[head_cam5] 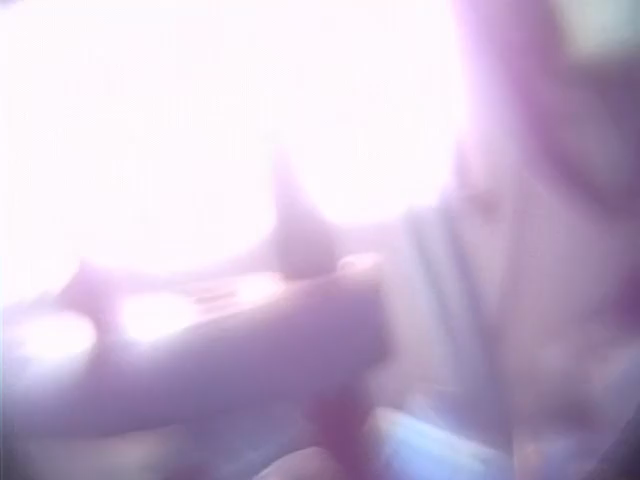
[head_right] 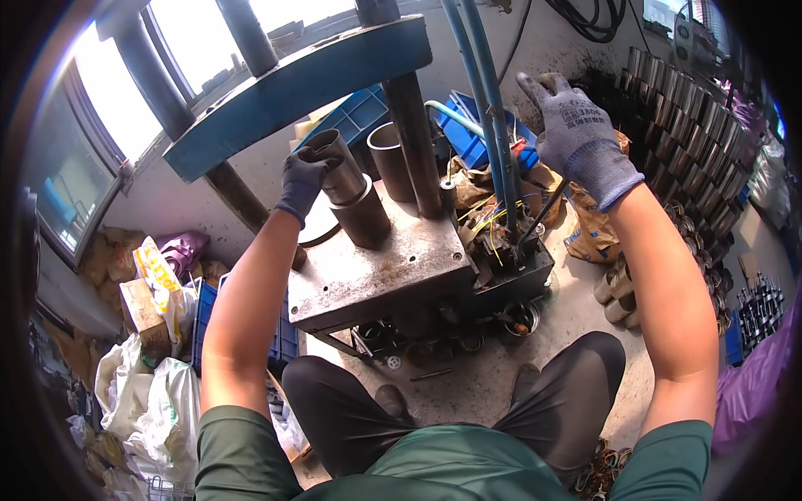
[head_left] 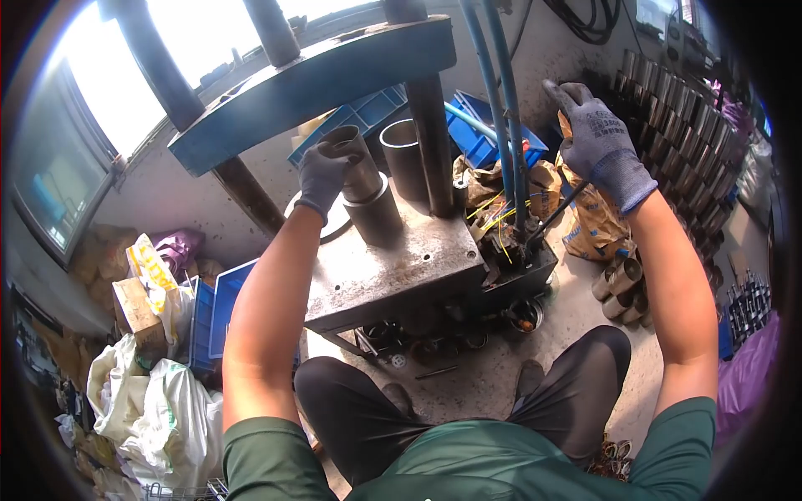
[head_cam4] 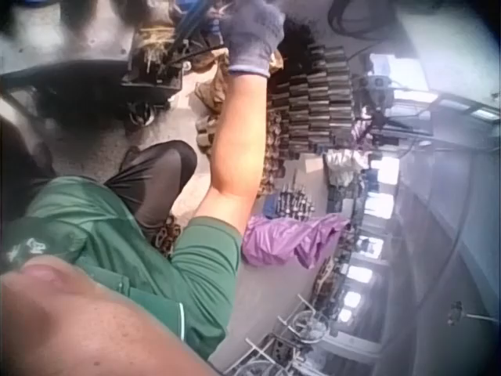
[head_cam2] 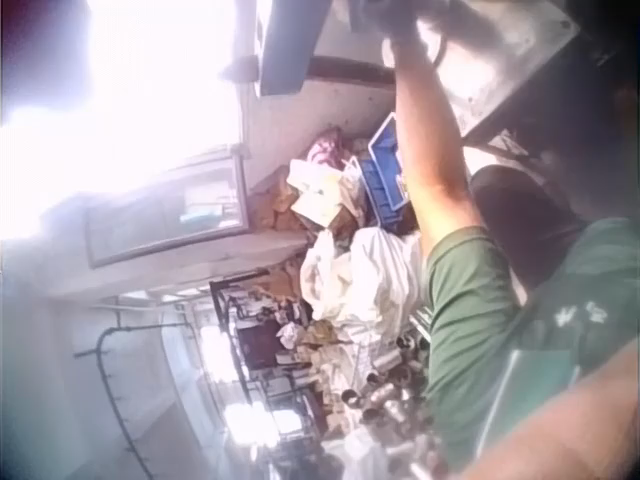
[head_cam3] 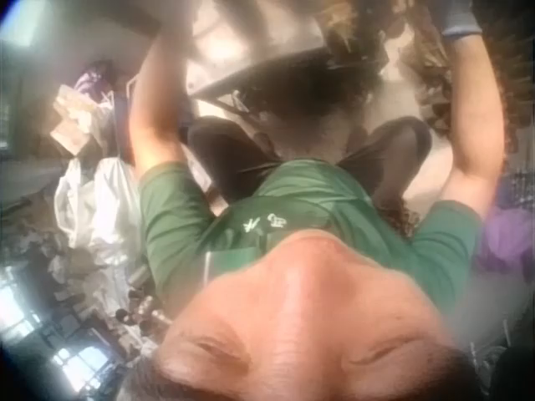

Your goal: The person places a metal cylinder onto a pneumatic press, uses the press to fit another piece into it, and sets the combined cylinder into a crate.

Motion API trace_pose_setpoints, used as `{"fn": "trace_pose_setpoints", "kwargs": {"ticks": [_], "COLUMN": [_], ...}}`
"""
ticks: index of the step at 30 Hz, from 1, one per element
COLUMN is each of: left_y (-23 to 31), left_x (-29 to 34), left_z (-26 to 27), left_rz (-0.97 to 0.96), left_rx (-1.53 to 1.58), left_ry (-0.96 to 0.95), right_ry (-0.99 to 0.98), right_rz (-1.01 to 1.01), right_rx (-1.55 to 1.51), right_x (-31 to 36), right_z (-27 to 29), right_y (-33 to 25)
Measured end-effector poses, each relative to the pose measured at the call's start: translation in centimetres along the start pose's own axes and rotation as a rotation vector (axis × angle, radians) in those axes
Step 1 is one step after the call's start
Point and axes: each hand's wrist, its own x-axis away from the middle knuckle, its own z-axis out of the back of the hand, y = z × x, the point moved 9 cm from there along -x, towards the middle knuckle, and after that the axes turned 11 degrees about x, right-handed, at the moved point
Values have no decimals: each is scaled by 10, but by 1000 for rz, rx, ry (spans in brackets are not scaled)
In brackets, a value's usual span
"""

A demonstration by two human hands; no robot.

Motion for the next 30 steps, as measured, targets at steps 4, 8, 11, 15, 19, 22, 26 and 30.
{"fn": "trace_pose_setpoints", "kwargs": {"ticks": [4, 8, 11, 15, 19, 22, 26, 30], "left_y": [78, 111, 87, -1, -30, -46, -42, -58], "left_x": [24, 63, 113, 196, 231, 222, 217, 213], "left_z": [-30, -17, -6, 62, 62, 67, 73, 76], "left_rz": [-155, -454, -494, -279, -176, 78, 6, 139], "left_rx": [-672, -847, -436, -343, -418, -582, -687, -602], "left_ry": [144, 308, 423, 598, 650, 543, 575, 536], "right_ry": [-6, 42, 118, 117, 220, 285, 304, 169], "right_rz": [-100, -60, -34, 94, 223, 366, 460, 393], "right_rx": [-22, -37, -140, -303, -256, -351, -650, -870], "right_x": [11, 33, 82, 144, 192, 215, 204, 171], "right_z": [0, 12, 17, 25, 55, 77, 70, -2], "right_y": [9, 2, 13, -7, -33, -63, -109, -156]}}
